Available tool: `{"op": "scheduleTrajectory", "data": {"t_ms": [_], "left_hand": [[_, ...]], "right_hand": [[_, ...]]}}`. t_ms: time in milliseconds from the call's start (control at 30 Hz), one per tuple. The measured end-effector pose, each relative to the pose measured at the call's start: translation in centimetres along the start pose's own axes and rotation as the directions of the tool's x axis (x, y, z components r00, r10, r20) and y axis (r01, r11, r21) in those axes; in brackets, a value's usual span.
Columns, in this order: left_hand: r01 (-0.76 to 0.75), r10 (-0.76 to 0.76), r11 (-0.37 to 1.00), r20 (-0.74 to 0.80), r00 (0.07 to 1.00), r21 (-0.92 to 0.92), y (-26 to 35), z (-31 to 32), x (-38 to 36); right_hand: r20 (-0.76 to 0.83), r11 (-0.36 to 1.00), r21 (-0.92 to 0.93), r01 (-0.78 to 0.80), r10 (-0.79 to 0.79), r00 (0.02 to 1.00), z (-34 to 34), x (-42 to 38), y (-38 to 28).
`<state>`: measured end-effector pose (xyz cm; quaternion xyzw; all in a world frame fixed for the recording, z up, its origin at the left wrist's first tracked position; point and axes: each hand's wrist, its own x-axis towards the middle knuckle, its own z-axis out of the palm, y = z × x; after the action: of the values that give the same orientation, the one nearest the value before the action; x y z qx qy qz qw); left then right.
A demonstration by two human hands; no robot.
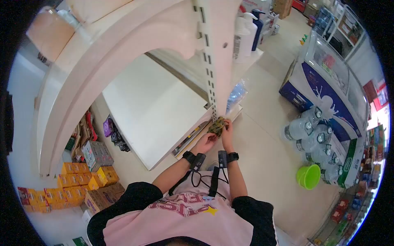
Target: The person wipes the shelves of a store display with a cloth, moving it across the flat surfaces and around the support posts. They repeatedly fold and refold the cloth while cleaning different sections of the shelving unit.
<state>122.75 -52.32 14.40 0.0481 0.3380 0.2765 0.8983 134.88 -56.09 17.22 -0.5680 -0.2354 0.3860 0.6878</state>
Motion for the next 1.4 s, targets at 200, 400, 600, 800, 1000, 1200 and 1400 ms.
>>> {"op": "scheduleTrajectory", "data": {"t_ms": [200,400,600,800,1000,1200,1400], "left_hand": [[-0.380,0.096,0.752,0.481,0.872,0.539,-0.3,7.2,-11.0],[-0.124,-0.070,0.946,0.563,0.824,0.300,1.5,11.2,-17.5],[-0.309,0.161,0.925,0.511,0.844,0.219,11.7,13.2,-28.9],[-0.764,0.540,0.595,0.581,0.609,0.249,21.8,9.8,-30.8],[-0.790,0.531,-0.091,0.700,0.477,0.606,29.8,0.9,-26.4],[-0.717,0.404,-0.509,0.868,0.289,0.476,28.8,-4.3,-25.7],[-0.543,0.566,-0.506,0.733,0.378,0.670,26.5,-1.8,-28.0]], "right_hand": [[0.038,0.992,0.120,0.023,-0.027,0.999,-1.5,-3.0,-7.0],[0.099,0.982,0.073,0.171,-0.178,0.979,2.6,-8.9,-16.5],[-0.020,0.900,-0.025,0.435,-0.435,0.900,8.8,-14.9,-21.6],[0.165,0.649,-0.179,0.740,-0.722,0.673,22.9,-15.9,-24.6],[0.357,0.620,-0.455,0.639,-0.530,0.769,26.2,-13.6,-16.6],[0.270,0.670,-0.586,0.456,-0.369,0.889,23.0,-16.3,-12.1],[0.237,0.648,-0.662,0.377,-0.296,0.925,22.9,-18.4,-14.6]]}}
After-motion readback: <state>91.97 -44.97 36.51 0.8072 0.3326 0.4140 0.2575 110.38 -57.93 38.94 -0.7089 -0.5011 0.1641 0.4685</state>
